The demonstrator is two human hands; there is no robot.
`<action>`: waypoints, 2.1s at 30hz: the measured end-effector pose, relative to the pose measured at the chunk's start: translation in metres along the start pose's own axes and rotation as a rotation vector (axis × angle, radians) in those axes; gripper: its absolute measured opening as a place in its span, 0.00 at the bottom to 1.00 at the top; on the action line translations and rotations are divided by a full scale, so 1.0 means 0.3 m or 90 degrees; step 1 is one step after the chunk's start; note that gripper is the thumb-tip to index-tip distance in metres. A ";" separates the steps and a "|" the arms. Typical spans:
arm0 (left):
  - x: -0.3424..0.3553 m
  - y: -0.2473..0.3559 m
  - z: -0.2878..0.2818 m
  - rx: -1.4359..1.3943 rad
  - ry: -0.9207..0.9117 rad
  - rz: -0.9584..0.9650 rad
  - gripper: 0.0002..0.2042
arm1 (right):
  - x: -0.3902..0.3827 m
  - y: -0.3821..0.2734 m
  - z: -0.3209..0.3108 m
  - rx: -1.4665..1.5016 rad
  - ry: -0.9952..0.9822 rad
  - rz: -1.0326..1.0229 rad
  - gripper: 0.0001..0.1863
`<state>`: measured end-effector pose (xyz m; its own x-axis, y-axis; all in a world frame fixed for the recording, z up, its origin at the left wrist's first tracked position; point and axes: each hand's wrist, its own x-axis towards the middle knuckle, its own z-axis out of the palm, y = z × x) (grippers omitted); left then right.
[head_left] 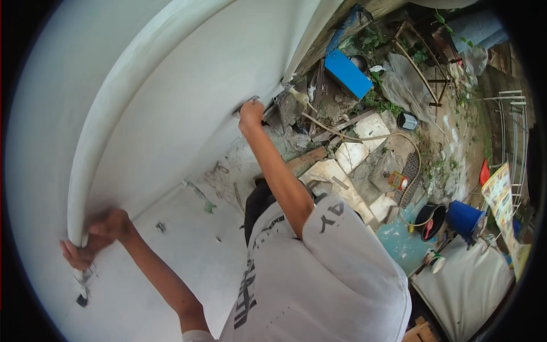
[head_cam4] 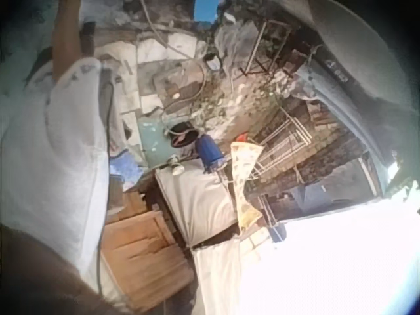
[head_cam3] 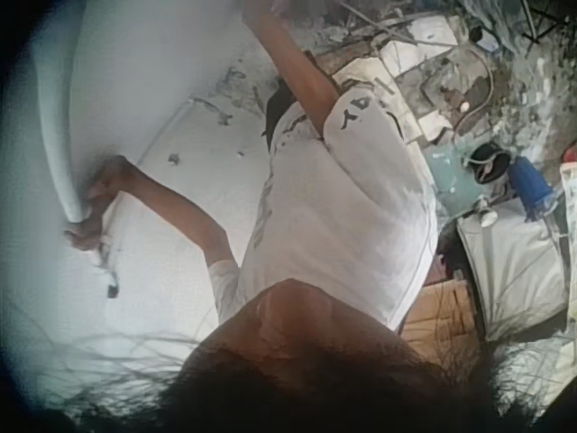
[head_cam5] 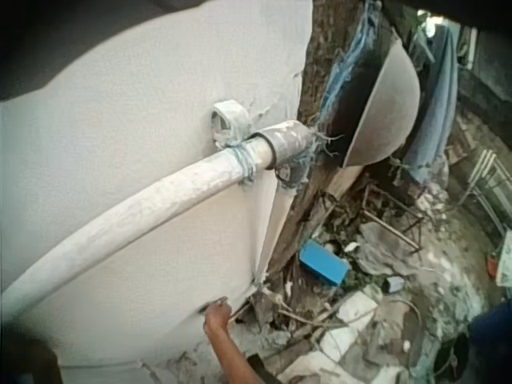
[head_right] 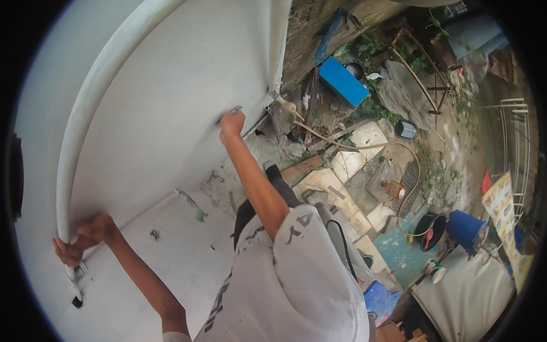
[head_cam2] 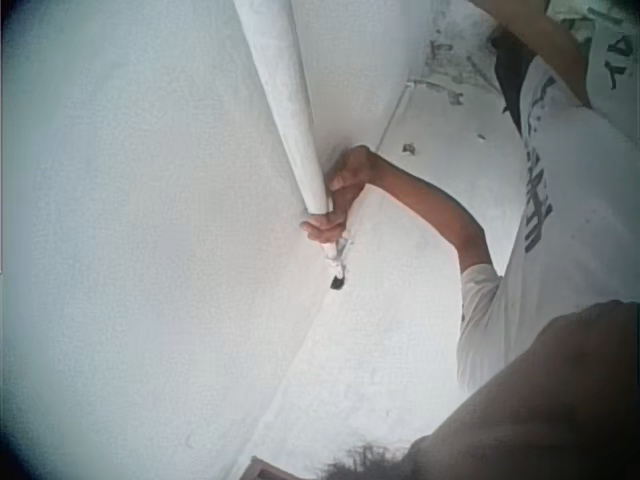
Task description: Sanding a wall surface using a piece of sandpaper.
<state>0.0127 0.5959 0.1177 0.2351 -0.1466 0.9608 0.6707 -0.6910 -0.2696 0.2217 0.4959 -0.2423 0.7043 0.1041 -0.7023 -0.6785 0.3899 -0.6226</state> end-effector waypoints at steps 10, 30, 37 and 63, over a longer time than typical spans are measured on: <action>-0.023 -0.073 -0.026 0.068 -0.020 0.004 0.27 | 0.037 -0.025 -0.091 -0.178 -0.017 0.040 0.08; -0.023 -0.065 -0.030 0.046 -0.004 0.015 0.24 | 0.063 0.020 -0.040 -0.249 0.053 -0.148 0.16; -0.012 -0.043 -0.012 0.102 -0.014 0.017 0.21 | 0.004 -0.008 -0.025 -0.223 0.064 -0.098 0.18; -0.019 -0.053 -0.006 0.039 0.012 0.018 0.29 | -0.056 -0.044 -0.058 -0.423 -0.032 -0.296 0.24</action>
<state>-0.0004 0.6064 0.1166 0.2414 -0.1788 0.9538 0.7064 -0.6416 -0.2990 0.2151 0.4731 -0.2283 0.9426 0.1122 -0.3145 -0.2852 -0.2191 -0.9331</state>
